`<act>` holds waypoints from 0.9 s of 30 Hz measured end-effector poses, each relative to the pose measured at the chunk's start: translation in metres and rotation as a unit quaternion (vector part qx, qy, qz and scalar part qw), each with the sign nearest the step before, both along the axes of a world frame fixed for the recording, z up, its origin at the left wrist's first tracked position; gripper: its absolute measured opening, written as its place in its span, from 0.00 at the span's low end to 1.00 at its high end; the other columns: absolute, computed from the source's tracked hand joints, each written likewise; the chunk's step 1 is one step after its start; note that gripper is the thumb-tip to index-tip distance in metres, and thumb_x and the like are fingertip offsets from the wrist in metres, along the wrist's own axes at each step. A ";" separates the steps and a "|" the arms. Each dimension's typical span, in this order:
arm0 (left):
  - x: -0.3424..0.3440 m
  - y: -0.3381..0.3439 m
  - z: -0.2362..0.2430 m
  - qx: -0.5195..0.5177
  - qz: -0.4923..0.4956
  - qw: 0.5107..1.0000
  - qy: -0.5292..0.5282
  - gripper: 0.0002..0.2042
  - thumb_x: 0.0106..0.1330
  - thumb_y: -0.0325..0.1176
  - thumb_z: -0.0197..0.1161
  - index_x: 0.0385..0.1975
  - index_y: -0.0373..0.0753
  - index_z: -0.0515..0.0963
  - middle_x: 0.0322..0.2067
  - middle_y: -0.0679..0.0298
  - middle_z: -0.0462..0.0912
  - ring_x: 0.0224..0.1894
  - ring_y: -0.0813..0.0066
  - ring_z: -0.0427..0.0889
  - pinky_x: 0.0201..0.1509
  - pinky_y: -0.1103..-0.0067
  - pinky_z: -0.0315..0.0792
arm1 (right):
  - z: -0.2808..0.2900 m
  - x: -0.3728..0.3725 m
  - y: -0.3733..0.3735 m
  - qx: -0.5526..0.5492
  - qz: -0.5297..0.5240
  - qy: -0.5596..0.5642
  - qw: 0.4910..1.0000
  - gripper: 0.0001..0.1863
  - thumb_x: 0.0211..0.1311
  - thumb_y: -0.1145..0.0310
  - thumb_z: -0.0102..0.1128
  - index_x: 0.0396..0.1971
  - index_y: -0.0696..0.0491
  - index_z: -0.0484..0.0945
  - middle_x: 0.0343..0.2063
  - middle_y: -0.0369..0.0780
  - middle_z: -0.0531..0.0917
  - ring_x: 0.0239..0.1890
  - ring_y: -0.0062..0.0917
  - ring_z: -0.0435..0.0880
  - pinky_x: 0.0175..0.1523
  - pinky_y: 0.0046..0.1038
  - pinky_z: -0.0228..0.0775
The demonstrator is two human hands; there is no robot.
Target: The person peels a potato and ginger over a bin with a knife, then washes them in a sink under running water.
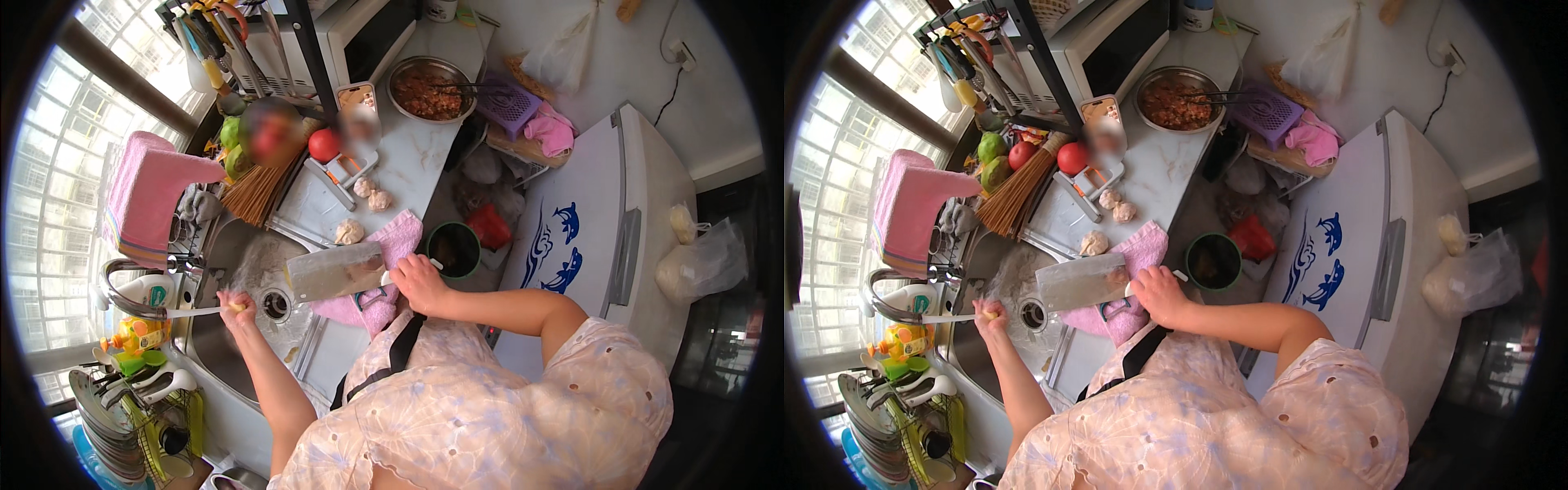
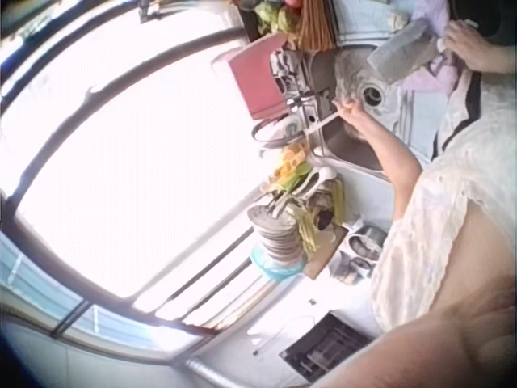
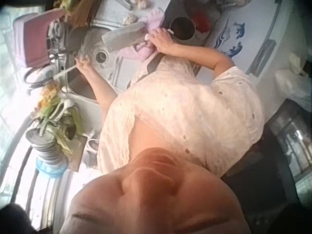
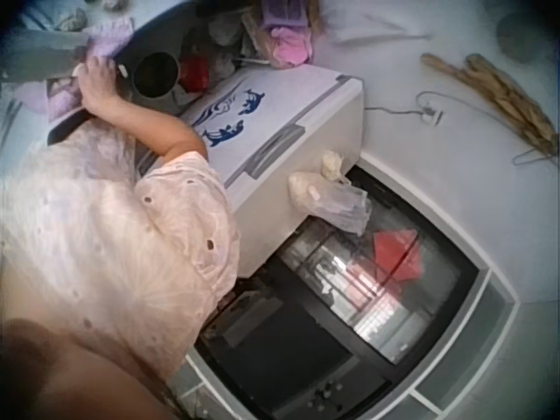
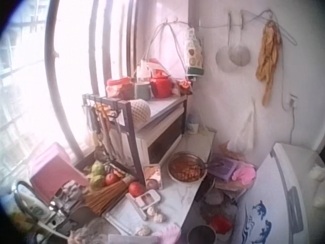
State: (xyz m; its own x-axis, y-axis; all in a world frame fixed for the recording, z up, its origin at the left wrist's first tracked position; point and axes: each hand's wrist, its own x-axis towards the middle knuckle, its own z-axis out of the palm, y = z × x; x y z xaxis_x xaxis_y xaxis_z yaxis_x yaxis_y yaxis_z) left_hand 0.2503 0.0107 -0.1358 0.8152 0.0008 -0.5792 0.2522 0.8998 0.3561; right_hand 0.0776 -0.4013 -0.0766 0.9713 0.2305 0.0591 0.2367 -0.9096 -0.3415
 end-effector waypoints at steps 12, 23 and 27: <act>-0.016 0.017 0.026 -0.112 -0.028 0.992 -0.052 0.06 0.64 0.29 0.57 0.38 0.36 0.72 0.25 0.65 0.68 0.24 0.77 0.65 0.20 0.88 0.64 | 0.023 0.038 -0.012 0.109 0.077 0.007 0.991 0.16 0.35 0.75 0.56 0.31 0.53 0.69 0.15 0.45 0.76 0.22 0.43 0.78 0.26 0.41 0.67; -0.065 0.047 0.053 -0.009 0.119 0.991 -0.056 0.06 0.62 0.25 0.57 0.36 0.30 0.75 0.32 0.53 0.79 0.36 0.60 0.79 0.44 0.67 0.78 | 0.046 0.128 0.145 0.034 0.209 0.060 0.975 0.22 0.37 0.70 0.58 0.40 0.49 0.73 0.19 0.43 0.79 0.27 0.38 0.81 0.31 0.38 0.71; -0.103 0.030 0.073 0.033 0.185 0.982 -0.022 0.10 0.59 0.20 0.57 0.41 0.31 0.73 0.34 0.54 0.75 0.37 0.63 0.77 0.42 0.73 0.78 | 0.028 0.150 0.181 0.092 0.207 0.073 0.971 0.21 0.38 0.69 0.58 0.40 0.48 0.77 0.23 0.43 0.82 0.28 0.37 0.82 0.33 0.36 0.72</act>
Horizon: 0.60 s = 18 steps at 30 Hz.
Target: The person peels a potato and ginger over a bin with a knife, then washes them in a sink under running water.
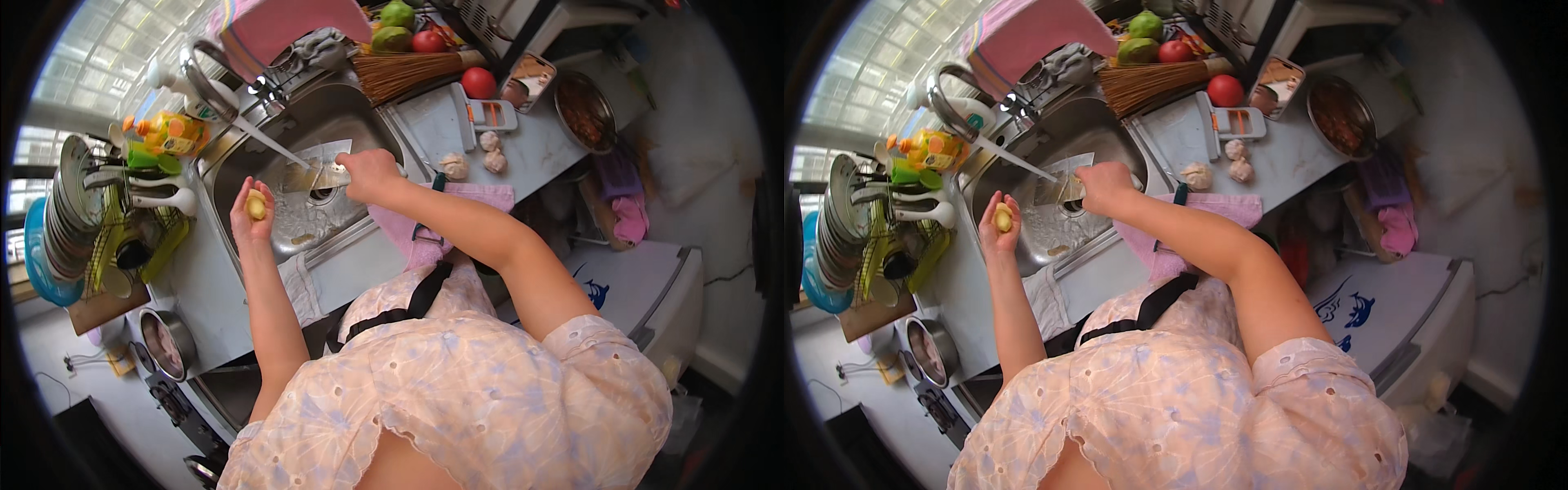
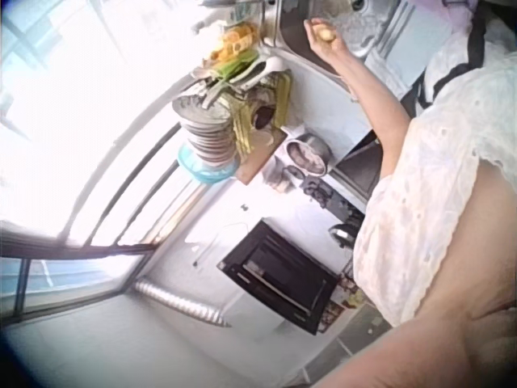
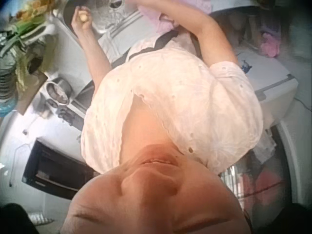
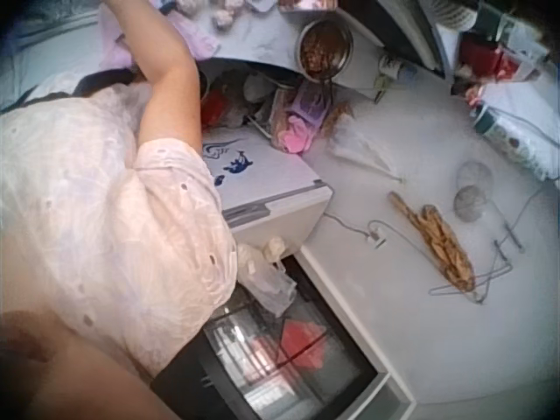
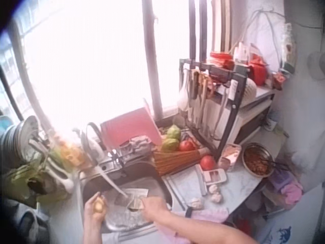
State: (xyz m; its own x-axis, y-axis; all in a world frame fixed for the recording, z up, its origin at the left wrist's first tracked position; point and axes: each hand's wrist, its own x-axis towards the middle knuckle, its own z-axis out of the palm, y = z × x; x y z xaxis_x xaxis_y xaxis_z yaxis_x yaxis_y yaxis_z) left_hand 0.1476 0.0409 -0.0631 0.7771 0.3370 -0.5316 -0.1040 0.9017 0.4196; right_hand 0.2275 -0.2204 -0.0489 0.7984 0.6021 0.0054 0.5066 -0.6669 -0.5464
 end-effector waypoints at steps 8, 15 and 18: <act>-0.038 -0.014 -0.020 -0.035 -0.027 0.999 0.029 0.13 0.62 0.22 0.55 0.47 0.38 0.71 0.33 0.56 0.74 0.31 0.70 0.73 0.26 0.87 0.72 | -0.039 0.016 0.035 0.193 -0.137 0.667 0.707 0.16 0.53 0.53 0.63 0.30 0.50 0.73 0.17 0.34 0.72 0.13 0.16 0.68 0.17 0.21 0.63; -0.015 -0.013 -0.025 -0.055 -0.077 0.995 0.016 0.07 0.66 0.34 0.55 0.36 0.37 0.71 0.24 0.64 0.70 0.19 0.78 0.64 0.17 0.88 0.62 | -0.056 0.007 0.038 0.336 -0.207 0.850 0.348 0.28 0.56 0.38 0.53 0.24 0.48 0.57 0.13 0.29 0.63 0.13 0.14 0.60 0.19 0.21 0.58; 0.011 -0.021 -0.026 -0.043 -0.079 0.995 0.041 0.08 0.63 0.35 0.58 0.30 0.37 0.72 0.22 0.64 0.71 0.20 0.76 0.70 0.22 0.84 0.71 | -0.064 0.002 0.033 0.318 -0.163 0.869 0.342 0.30 0.55 0.34 0.49 0.21 0.48 0.59 0.13 0.28 0.63 0.12 0.14 0.60 0.19 0.21 0.59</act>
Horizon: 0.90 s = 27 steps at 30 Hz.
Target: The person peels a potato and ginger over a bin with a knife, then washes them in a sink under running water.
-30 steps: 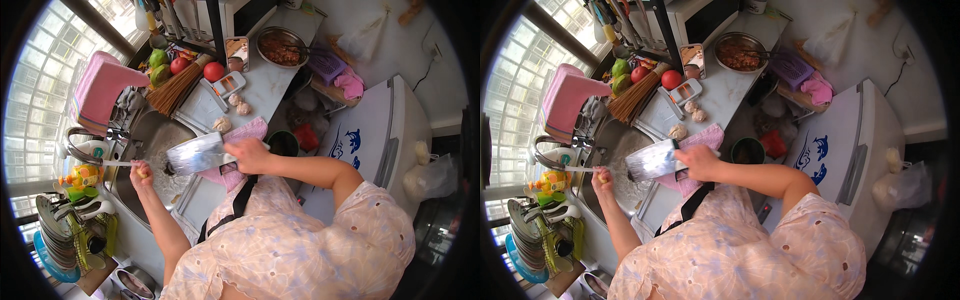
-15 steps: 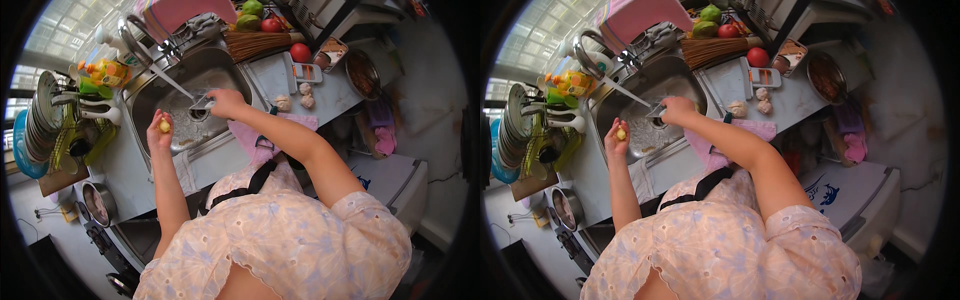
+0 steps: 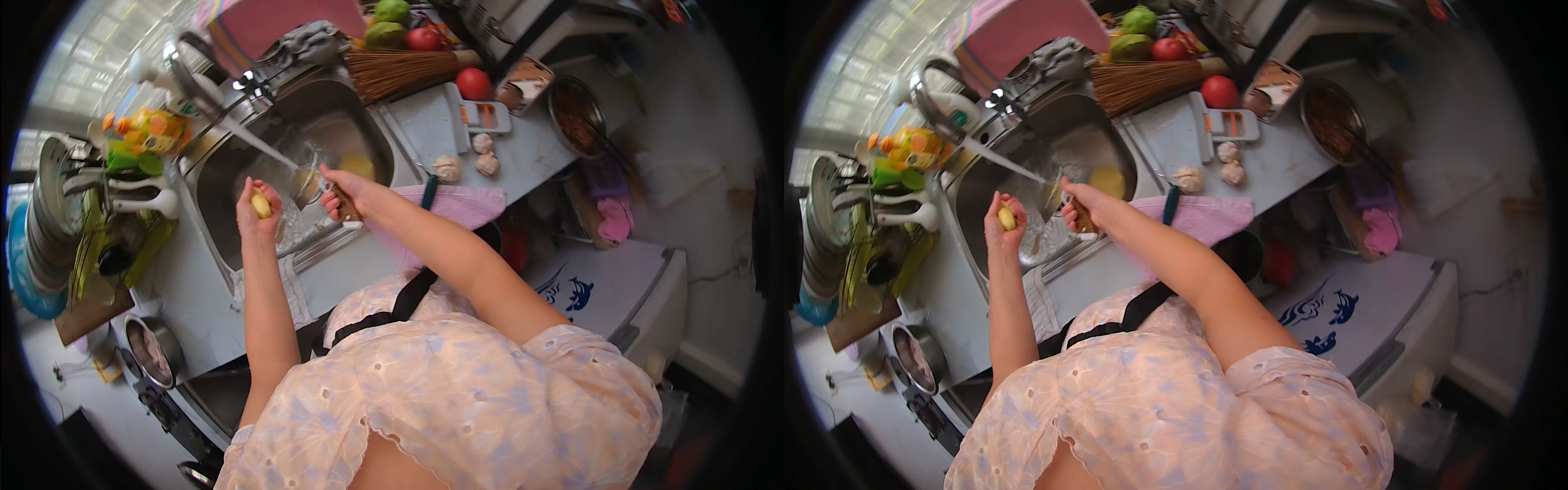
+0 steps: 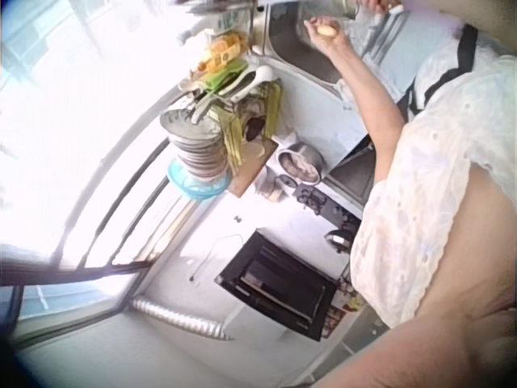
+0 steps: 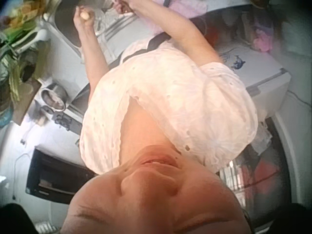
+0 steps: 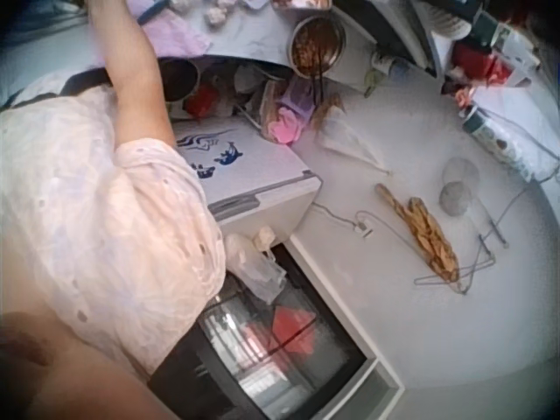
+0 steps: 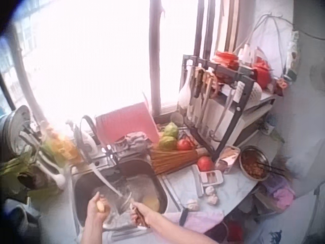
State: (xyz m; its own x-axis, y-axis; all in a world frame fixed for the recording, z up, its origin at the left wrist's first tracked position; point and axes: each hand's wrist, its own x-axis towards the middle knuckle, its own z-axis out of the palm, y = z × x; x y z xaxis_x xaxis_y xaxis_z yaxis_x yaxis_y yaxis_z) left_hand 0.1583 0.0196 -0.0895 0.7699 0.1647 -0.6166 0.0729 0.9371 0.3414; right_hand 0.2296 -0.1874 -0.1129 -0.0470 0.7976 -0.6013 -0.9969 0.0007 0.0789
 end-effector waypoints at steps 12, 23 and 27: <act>0.090 -0.019 -0.020 -0.107 -0.024 0.994 -0.013 0.11 0.60 0.20 0.57 0.42 0.36 0.69 0.29 0.58 0.71 0.26 0.72 0.70 0.24 0.85 0.71 | 0.064 -0.061 -0.065 -0.198 -0.060 -0.368 0.907 0.20 0.64 0.48 0.50 0.42 0.50 0.71 0.16 0.35 0.71 0.12 0.19 0.68 0.18 0.26 0.64; 0.089 -0.023 -0.029 -0.021 0.021 1.000 -0.003 0.07 0.63 0.31 0.58 0.34 0.36 0.69 0.25 0.62 0.71 0.25 0.70 0.72 0.25 0.81 0.74 | 0.066 -0.148 -0.190 -0.390 0.029 -0.822 0.413 0.29 0.43 0.60 0.67 0.51 0.43 0.75 0.19 0.40 0.79 0.22 0.33 0.79 0.27 0.31 0.70; 0.092 -0.027 -0.027 -0.039 0.008 0.999 -0.011 0.15 0.54 0.17 0.59 0.40 0.36 0.66 0.33 0.55 0.74 0.33 0.60 0.78 0.33 0.74 0.80 | 0.053 -0.157 -0.208 -0.391 0.045 -0.842 0.369 0.29 0.39 0.61 0.70 0.49 0.44 0.77 0.17 0.38 0.77 0.20 0.31 0.77 0.26 0.31 0.68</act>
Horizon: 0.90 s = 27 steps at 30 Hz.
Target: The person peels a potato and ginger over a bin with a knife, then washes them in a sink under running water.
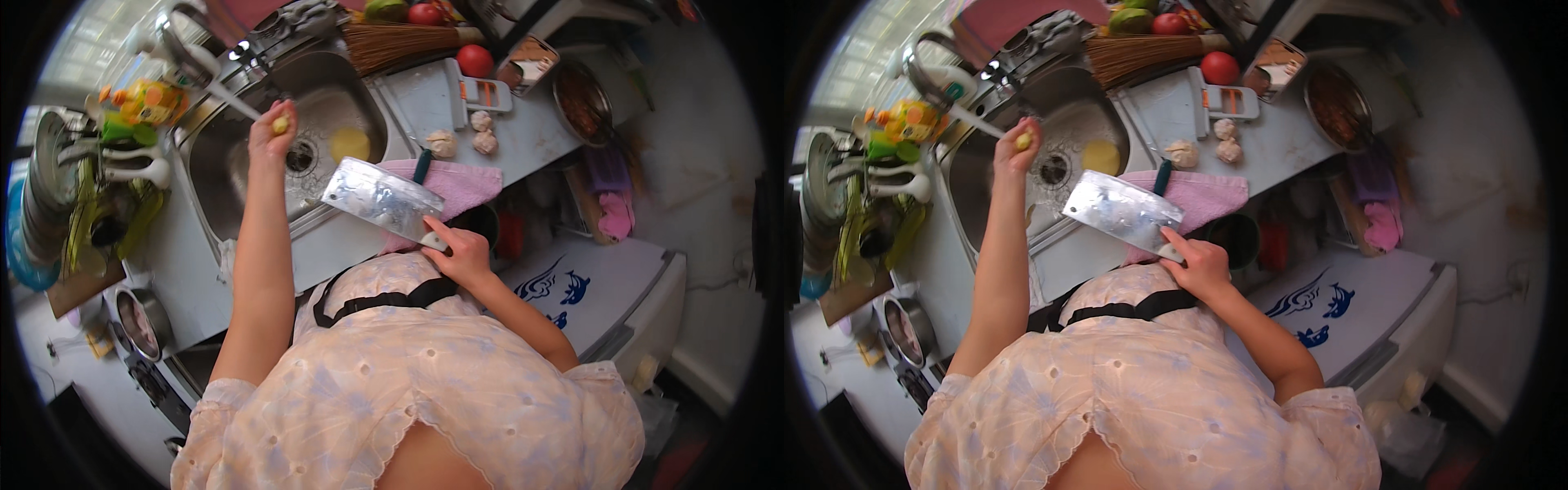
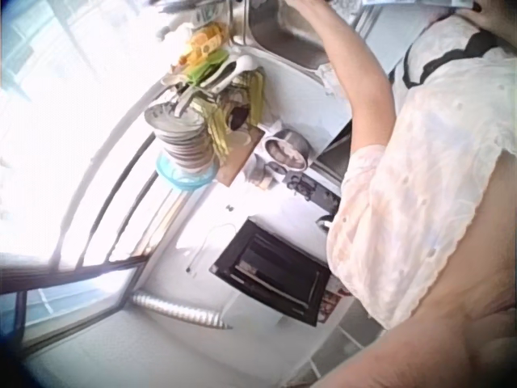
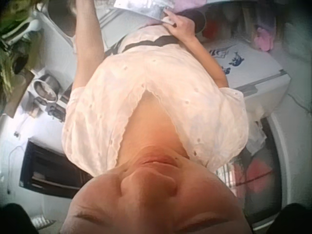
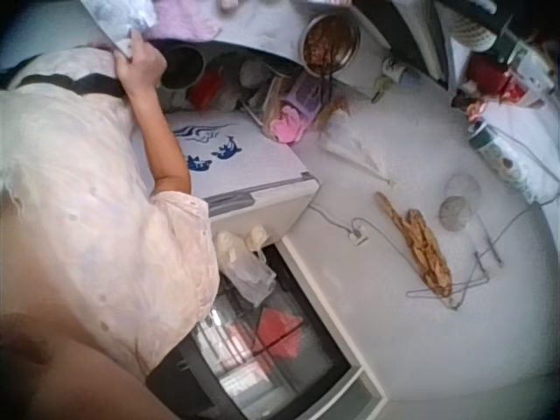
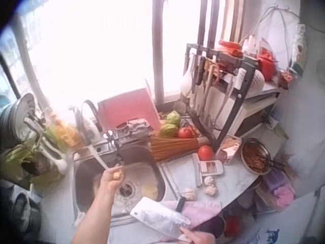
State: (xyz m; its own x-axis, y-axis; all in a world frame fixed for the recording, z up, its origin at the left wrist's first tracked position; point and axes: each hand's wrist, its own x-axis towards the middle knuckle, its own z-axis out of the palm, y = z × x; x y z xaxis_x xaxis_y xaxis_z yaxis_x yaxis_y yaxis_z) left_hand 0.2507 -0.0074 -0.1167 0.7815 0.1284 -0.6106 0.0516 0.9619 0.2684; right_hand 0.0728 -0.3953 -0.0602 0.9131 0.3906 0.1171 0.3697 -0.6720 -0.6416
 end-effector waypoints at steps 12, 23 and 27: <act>-0.021 -0.014 0.006 -0.042 -0.028 0.998 -0.048 0.07 0.61 0.27 0.57 0.36 0.39 0.67 0.23 0.60 0.70 0.18 0.77 0.68 0.16 0.84 0.65 | -0.021 0.004 -0.031 -0.074 -0.020 -0.070 0.995 0.32 0.38 0.65 0.71 0.51 0.45 0.76 0.20 0.36 0.78 0.22 0.29 0.77 0.28 0.29 0.68; -0.003 -0.029 0.019 -0.005 0.102 0.992 -0.069 0.18 0.51 0.18 0.59 0.40 0.44 0.65 0.28 0.54 0.74 0.28 0.61 0.78 0.21 0.79 0.74 | -0.049 0.015 -0.032 -0.027 0.043 0.040 0.998 0.36 0.47 0.73 0.61 0.60 0.53 0.62 0.45 0.49 0.76 0.45 0.44 0.75 0.49 0.37 0.68; 0.005 -0.038 0.021 0.021 0.163 0.986 -0.023 0.18 0.55 0.17 0.57 0.42 0.46 0.66 0.30 0.58 0.75 0.25 0.71 0.78 0.18 0.83 0.69 | -0.039 0.020 -0.037 -0.061 0.094 0.078 0.991 0.40 0.42 0.75 0.61 0.62 0.49 0.61 0.41 0.49 0.78 0.42 0.43 0.76 0.45 0.38 0.68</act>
State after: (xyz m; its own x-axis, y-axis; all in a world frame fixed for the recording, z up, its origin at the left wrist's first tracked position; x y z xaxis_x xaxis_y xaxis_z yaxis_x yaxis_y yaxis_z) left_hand 0.2559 -0.0451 -0.0953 0.7205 0.4026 -0.5646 -0.2723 0.9131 0.3036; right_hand 0.0933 -0.4327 -0.0996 0.8267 0.5572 -0.0784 0.3979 -0.6775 -0.6186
